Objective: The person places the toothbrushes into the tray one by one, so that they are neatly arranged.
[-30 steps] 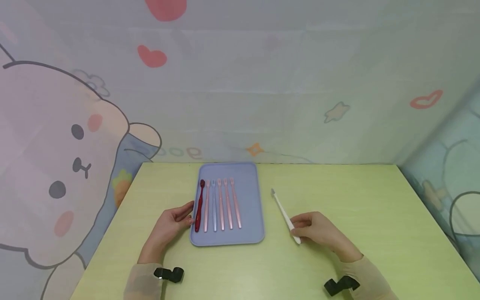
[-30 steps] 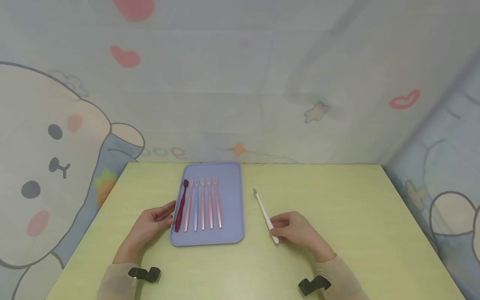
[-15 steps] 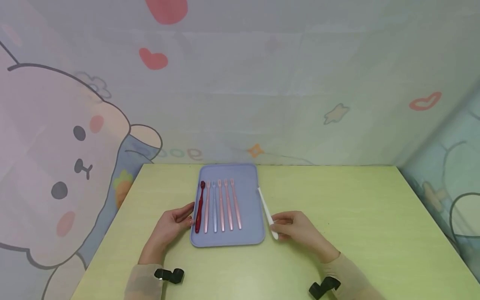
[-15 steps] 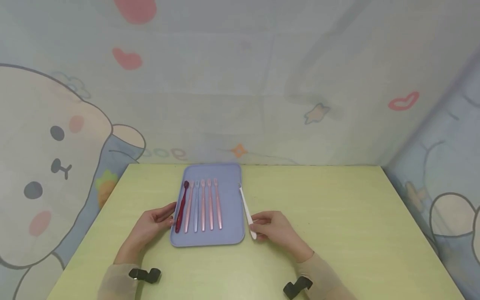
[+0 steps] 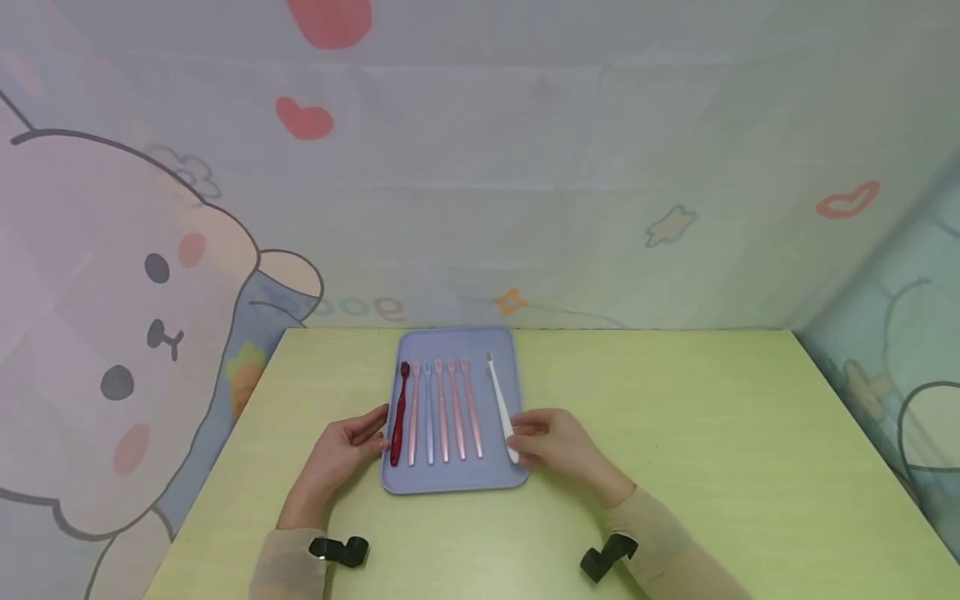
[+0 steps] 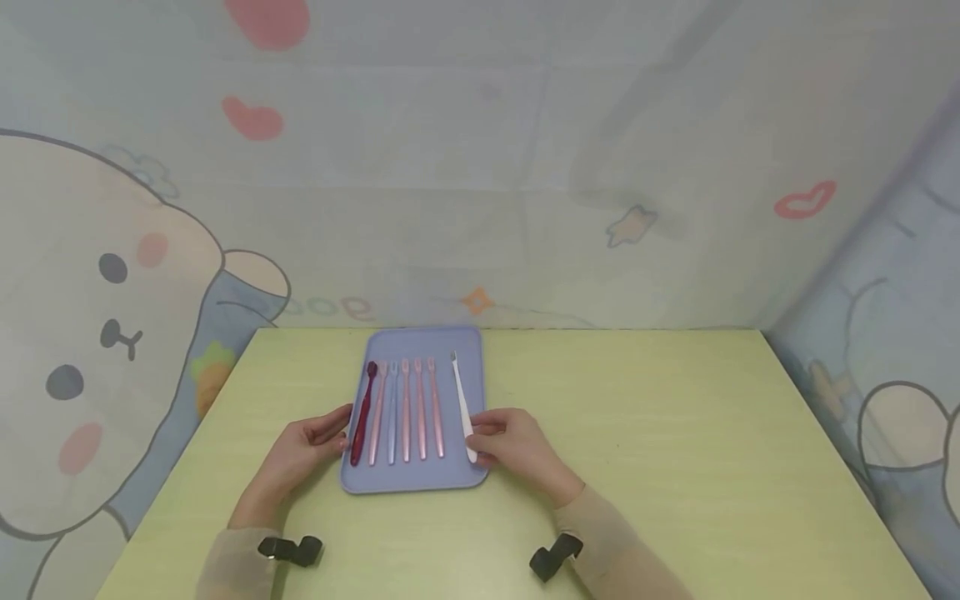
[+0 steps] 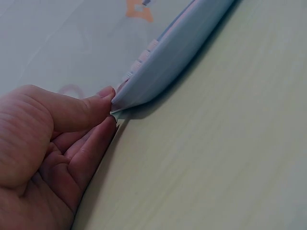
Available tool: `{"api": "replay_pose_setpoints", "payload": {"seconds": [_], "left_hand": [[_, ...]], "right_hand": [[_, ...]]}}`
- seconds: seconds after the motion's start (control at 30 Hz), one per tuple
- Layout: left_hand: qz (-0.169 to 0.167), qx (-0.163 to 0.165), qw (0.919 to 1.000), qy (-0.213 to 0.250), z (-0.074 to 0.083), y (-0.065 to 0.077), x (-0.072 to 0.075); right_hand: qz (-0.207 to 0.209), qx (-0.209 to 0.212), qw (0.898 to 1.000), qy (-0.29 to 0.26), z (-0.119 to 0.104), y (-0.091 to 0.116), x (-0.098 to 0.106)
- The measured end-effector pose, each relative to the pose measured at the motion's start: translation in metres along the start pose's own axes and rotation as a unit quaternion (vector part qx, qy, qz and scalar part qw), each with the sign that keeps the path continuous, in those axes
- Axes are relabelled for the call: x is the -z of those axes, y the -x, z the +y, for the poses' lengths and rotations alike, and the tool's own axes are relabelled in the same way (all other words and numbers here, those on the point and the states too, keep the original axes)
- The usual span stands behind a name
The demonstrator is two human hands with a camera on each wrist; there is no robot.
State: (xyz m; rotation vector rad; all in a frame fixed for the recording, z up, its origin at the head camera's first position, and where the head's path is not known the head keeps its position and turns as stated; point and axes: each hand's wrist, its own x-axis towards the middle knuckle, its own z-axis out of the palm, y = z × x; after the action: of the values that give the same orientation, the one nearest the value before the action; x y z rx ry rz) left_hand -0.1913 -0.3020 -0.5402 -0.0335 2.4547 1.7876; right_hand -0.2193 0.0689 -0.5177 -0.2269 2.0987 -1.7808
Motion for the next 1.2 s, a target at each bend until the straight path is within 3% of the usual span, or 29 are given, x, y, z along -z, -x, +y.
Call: {"api": "replay_pose_setpoints", "payload": {"seconds": [0.5,0.73,0.93,1.2], "left_hand": [[-0.007,0.001,1.0000,0.004,0.001,0.001,0.001],[-0.007,-0.002,1.0000,0.002,0.003,0.001,0.001],[-0.006,-0.002,1.0000,-0.004,0.005,0.002,0.001],[-0.005,0.001,1.0000,-0.006,0.005,0.003,-0.001]], "right_hand": [[0.056,0.019,0.996,0.064,-0.009,-0.012,-0.026],[0.073,0.047,0.989,0.116,-0.009,-0.013,-0.031],[0.084,0.074,0.975,0.193,-0.009,-0.013,-0.033],[0.098,0.116,0.943,0.296,-0.009,-0.013,-0.038]]}}
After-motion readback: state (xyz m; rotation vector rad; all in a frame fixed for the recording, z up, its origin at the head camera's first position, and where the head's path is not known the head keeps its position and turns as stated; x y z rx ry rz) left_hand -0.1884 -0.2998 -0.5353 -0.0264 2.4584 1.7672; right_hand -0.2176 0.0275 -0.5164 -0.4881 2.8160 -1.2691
